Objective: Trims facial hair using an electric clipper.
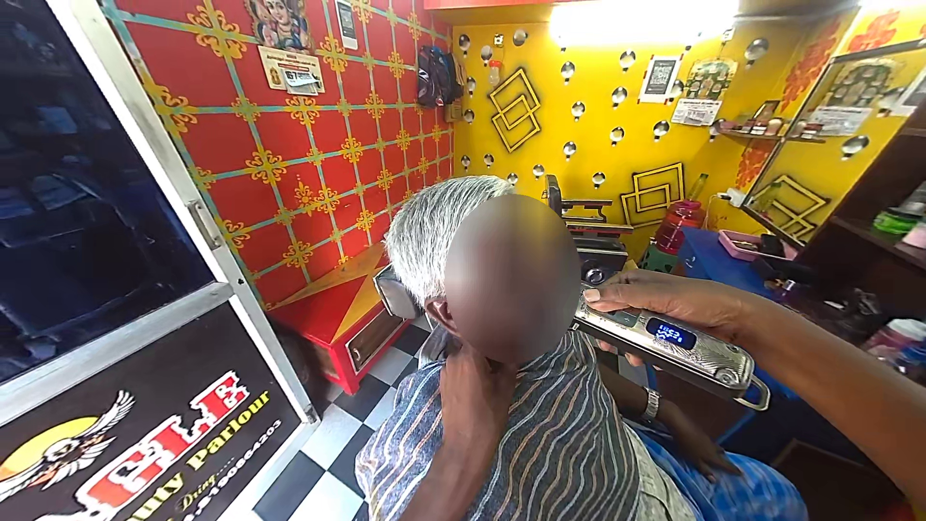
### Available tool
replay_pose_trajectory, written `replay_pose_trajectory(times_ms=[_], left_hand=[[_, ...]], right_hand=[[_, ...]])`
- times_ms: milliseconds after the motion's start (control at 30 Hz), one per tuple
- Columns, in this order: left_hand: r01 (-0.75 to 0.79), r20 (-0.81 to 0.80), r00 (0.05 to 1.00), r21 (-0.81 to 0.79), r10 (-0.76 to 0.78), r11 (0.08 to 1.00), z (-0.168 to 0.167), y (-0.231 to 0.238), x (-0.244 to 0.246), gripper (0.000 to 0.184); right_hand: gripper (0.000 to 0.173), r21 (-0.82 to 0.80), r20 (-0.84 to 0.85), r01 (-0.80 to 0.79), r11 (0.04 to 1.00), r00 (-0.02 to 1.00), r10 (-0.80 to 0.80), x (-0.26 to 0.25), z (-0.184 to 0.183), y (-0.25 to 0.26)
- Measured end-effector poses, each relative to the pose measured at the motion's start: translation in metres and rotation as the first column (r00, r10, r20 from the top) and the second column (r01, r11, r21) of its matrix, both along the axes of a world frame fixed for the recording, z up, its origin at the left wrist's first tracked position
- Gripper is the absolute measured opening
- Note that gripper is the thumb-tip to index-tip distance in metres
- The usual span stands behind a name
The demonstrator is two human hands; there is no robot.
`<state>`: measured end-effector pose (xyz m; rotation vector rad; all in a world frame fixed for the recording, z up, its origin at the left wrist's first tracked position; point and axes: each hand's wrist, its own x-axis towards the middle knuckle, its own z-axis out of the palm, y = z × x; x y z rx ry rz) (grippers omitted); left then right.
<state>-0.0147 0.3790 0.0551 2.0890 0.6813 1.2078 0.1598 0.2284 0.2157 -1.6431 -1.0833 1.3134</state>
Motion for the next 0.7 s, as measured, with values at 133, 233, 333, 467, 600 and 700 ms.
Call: replay_pose_trajectory(times_ms=[133,233,333,467,600,700], left_hand=[[0.008,0.010,1.000,0.000,-0.008,1.000,0.000,0.000,0.000,0.024],[0.016,-0.019,1.000,-0.024,-0.017,1.000,-0.001,0.000,-0.002,0.024],[0.005,-0.043,0.999,-0.043,-0.007,0.999,0.000,0.000,-0.002,0.027],[-0.007,-0.040,0.999,-0.012,0.007,1.000,-0.002,0.000,-0.002,0.028],[0.007,-0.042,0.999,-0.020,-0.008,1.000,-0.002,0.001,-0.002,0.027],[0.025,-0.022,0.999,-0.029,-0.026,0.999,-0.003,0.002,-0.002,0.026]], right_hand=[[0.037,0.052,0.041,0.000,0.999,0.999,-0.002,0.005,-0.007,-0.001],[0.045,0.004,0.141,0.059,0.998,0.988,-0.059,-0.008,-0.018,-0.014],[0.043,-0.019,0.165,0.142,0.990,0.977,-0.137,-0.027,-0.042,-0.021],[0.036,0.042,0.065,0.207,0.977,0.976,-0.210,-0.036,-0.057,-0.019],[0.038,0.053,0.006,0.220,0.974,0.975,-0.221,-0.037,-0.052,-0.016],[0.039,0.085,-0.017,0.234,0.968,0.972,-0.234,-0.037,-0.048,-0.013]])
